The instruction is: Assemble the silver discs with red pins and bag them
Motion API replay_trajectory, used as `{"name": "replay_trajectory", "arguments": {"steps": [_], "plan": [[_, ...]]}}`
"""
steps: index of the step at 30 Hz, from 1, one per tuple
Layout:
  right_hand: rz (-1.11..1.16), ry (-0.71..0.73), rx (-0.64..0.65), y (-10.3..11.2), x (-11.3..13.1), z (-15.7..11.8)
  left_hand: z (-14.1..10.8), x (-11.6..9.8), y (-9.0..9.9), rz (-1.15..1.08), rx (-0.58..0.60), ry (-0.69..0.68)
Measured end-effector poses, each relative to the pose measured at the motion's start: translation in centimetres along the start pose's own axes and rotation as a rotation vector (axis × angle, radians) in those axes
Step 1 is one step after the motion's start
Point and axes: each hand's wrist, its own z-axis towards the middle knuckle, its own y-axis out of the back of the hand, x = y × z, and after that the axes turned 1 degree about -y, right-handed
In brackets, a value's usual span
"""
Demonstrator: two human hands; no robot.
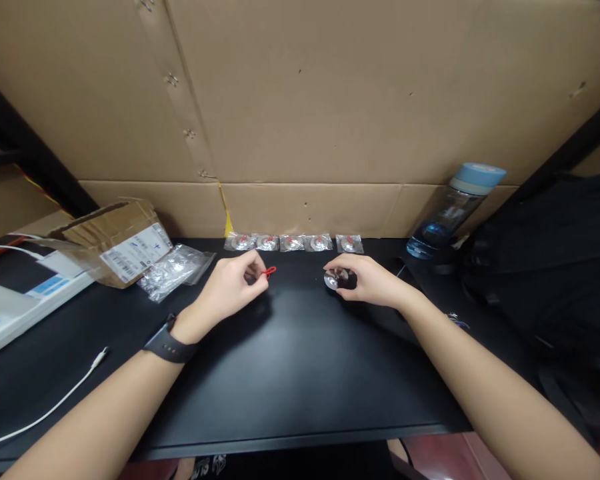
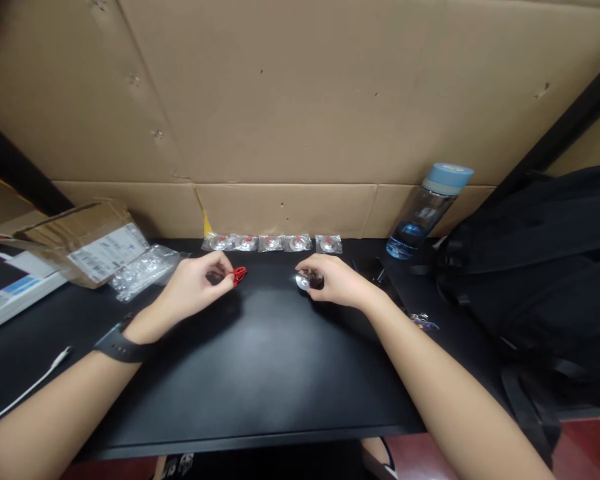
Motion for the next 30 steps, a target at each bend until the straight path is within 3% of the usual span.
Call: {"name": "replay_trajectory", "arguments": {"steps": [5,14,19,30], "plan": [[0.270,0.010,-0.024,-0.9,2.0,0.1,-1.0,-2.3,-1.1,-0.132,-0.016,-0.075],[1.020,-0.202,-0.002,-3.3,5.6,0.2,-1.9,-3.9,-2.0,-0.250,-0.030,-0.091],[1.164,-0.207,-0.046,-4.1,6.4,0.0,-2.2,-4.1,-2.5,-0.352,-0.044,-0.125],[1.303,-0.218,-0.046,-4.2,9.0,-0.9,-2.7,-4.0,-2.9,-0.193,-0.144,-0.268]]}}
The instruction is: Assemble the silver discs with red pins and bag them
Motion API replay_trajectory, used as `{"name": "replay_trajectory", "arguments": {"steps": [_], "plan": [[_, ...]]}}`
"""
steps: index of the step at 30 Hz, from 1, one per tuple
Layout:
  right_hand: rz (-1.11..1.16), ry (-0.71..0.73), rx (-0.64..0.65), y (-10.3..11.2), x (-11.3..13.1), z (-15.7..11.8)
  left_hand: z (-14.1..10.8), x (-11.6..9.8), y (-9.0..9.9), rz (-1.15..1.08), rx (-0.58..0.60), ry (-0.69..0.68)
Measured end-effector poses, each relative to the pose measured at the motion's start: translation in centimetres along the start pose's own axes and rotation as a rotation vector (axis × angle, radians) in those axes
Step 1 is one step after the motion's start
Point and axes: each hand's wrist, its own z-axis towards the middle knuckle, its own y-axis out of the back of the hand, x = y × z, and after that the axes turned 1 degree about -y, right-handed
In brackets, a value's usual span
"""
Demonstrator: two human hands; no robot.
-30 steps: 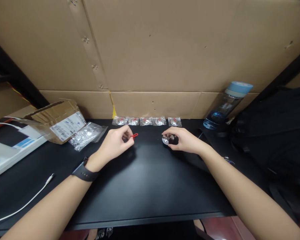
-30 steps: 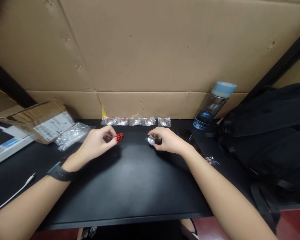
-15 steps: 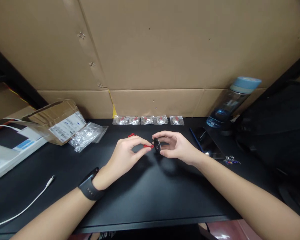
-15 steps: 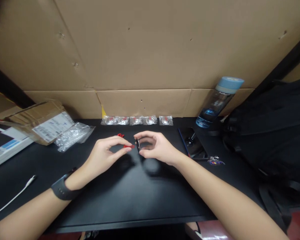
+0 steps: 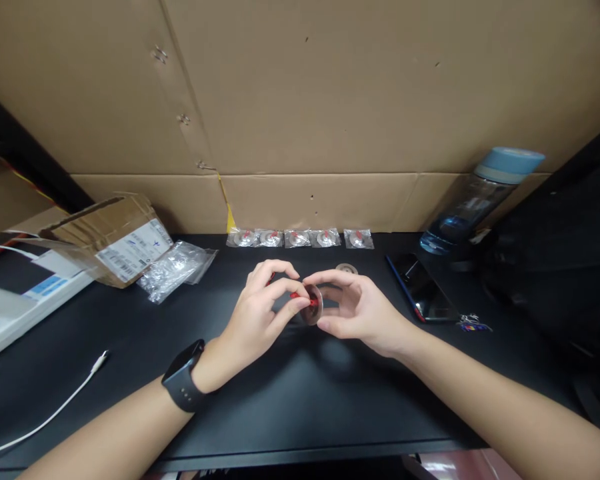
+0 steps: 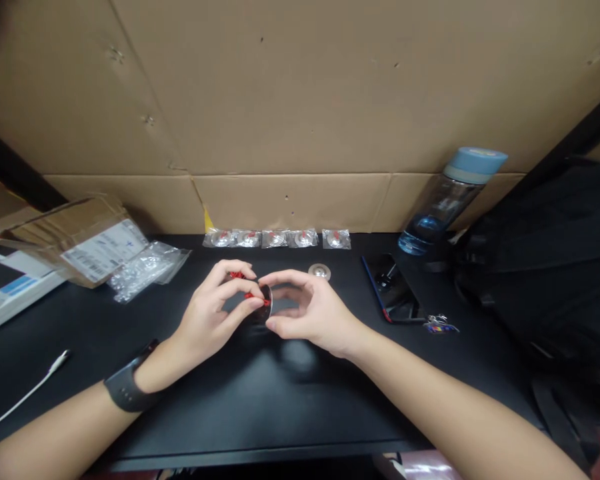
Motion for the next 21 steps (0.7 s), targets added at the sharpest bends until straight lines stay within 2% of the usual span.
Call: {"name": "replay_trajectory", "arguments": {"steps": [6,13,21], "plan": [[-0.022,0.006,-0.020,-0.5,0.2,-0.1,0.0,-0.9,0.2,0.149,-0.049,-0.096],[-0.088,0.083,-0.053,-0.6,-0.3,0.0,0.1,-1.3,0.4,0.283,-0.023,-0.170],[-0.100,0.117,-0.108,-1.1,-0.9,-0.1,0.0,-1.2,0.2,0.181,-0.009,-0.078]]}}
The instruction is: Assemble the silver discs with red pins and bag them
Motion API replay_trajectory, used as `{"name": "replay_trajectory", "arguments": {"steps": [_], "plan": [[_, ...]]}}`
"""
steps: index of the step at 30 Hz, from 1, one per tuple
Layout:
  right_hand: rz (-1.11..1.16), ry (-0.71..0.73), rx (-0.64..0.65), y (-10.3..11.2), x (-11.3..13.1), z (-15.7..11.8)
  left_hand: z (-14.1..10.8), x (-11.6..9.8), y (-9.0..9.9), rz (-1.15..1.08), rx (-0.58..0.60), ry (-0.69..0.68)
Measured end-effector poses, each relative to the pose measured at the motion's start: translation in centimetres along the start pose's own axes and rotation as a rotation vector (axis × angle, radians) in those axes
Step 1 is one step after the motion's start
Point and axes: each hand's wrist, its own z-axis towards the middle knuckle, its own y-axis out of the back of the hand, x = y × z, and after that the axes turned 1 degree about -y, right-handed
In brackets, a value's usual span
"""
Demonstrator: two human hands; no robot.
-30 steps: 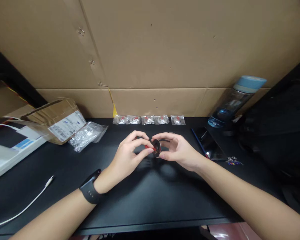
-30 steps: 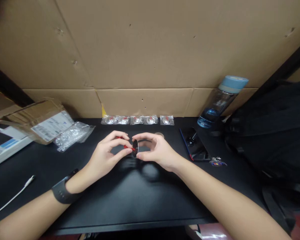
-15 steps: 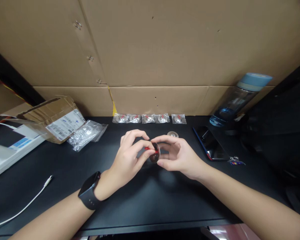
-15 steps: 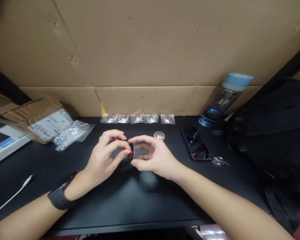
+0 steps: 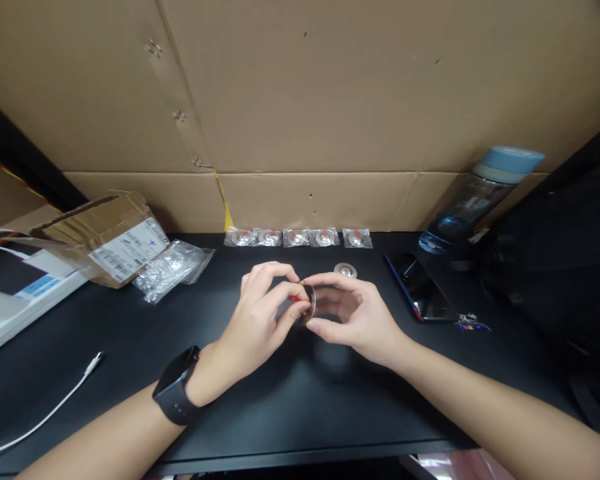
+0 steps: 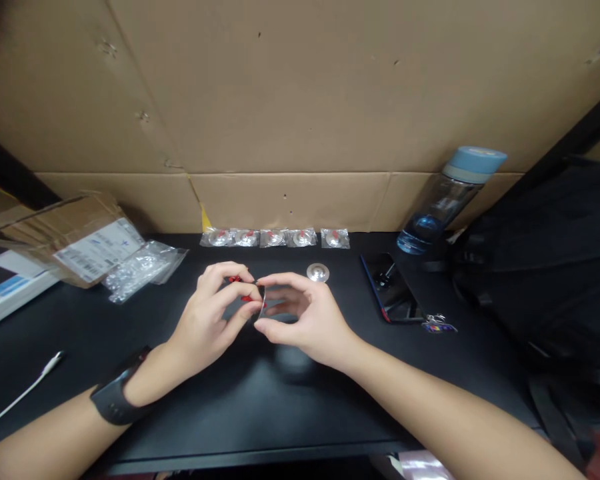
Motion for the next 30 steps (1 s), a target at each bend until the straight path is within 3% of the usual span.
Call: {"name": "replay_trajectory", "arguments": {"steps": [4,9,16,20,24,27,30], "plan": [[-0.089,0.003,-0.019,0.7,0.3,0.4,0.2,0.4,0.2,-0.022,-0.024,0.025],[-0.396,0.056,0.046,1.7,0.5,0.9,0.3,0.5,0.2,-0.060,-0.045,0.040],[-0.544,0.123,0.107,1.5,1.3,0.8,0.2,0.4,0.2,-0.067,-0.003,0.039],[-0.863,0.189,0.171,1.9,1.8,0.6,0.4,0.6,0.8,-0.125,0.008,0.055],[-1.172,0.249,0.201,2.8,1.7,0.7,0.6,1.1,1.2,-0.040,0.201,-0.099],[-1.246,0.245,0.184,3.5,1.5,1.0,0.4,1.4,1.0,0.031,0.412,-0.169],[-1.296,0.257,0.182,4.0,1.5,1.3,-0.1,1.6,0.5,0.055,0.538,-0.177]]}}
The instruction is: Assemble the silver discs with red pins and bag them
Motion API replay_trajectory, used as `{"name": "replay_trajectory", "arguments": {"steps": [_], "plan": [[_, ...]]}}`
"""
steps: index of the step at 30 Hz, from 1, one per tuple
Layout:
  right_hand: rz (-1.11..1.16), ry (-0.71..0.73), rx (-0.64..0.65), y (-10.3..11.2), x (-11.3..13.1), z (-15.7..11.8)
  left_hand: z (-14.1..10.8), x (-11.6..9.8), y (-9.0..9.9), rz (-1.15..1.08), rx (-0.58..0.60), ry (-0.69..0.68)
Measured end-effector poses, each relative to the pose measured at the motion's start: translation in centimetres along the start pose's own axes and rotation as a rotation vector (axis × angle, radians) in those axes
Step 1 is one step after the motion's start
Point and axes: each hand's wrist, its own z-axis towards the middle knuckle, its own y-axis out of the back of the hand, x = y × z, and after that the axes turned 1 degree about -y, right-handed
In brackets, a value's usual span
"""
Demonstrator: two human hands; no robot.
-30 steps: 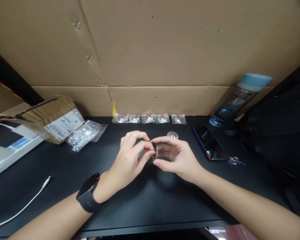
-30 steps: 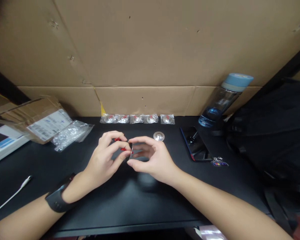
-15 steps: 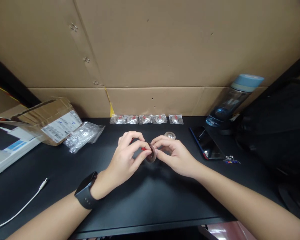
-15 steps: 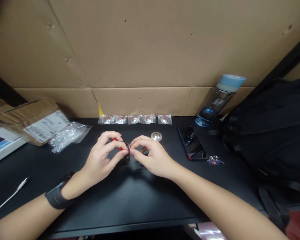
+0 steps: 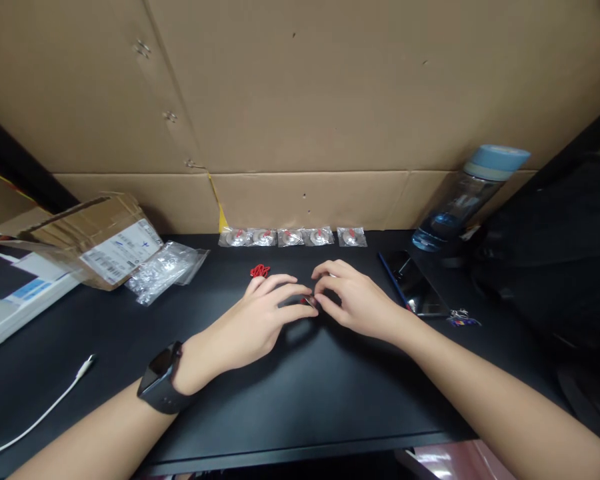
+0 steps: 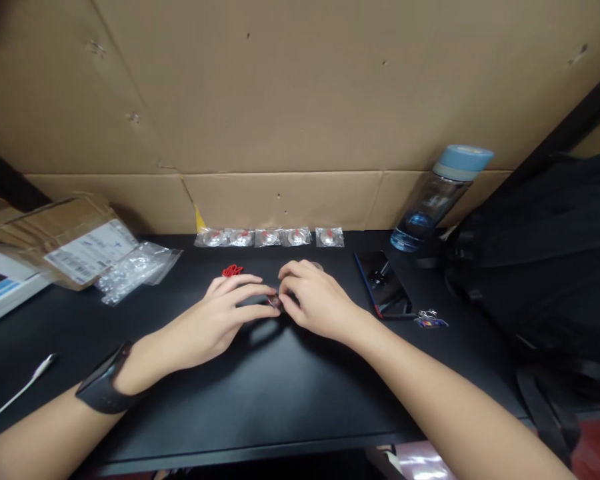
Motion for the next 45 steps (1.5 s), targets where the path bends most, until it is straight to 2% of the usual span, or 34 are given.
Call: {"name": "replay_trajectory", "arguments": {"steps": [6,16,26,34,39,42,45], "plan": [[-0.043,0.019,0.006,0.4,-0.1,0.1,0.0,-0.1,-0.6,-0.091,0.024,0.042],[-0.065,0.031,0.023,0.1,-0.4,0.1,0.2,-0.4,-0.7,-0.105,0.027,0.022],[-0.027,0.010,0.002,0.4,-0.3,0.1,-0.1,-0.2,-1.1,-0.005,0.082,0.012],[0.058,-0.001,0.039,0.9,0.8,0.0,-0.3,0.2,-1.3,-0.019,0.071,0.010],[0.031,-0.030,0.072,0.8,0.2,0.0,-0.2,0.3,-0.9,-0.011,0.089,-0.001],[0.019,-0.044,0.096,0.5,-0.3,-0.1,0.0,0.5,-0.6,0.016,0.027,0.020],[0.029,-0.035,0.121,0.4,-0.4,-0.1,0.0,1.4,0.1,0.123,-0.141,0.225]]}}
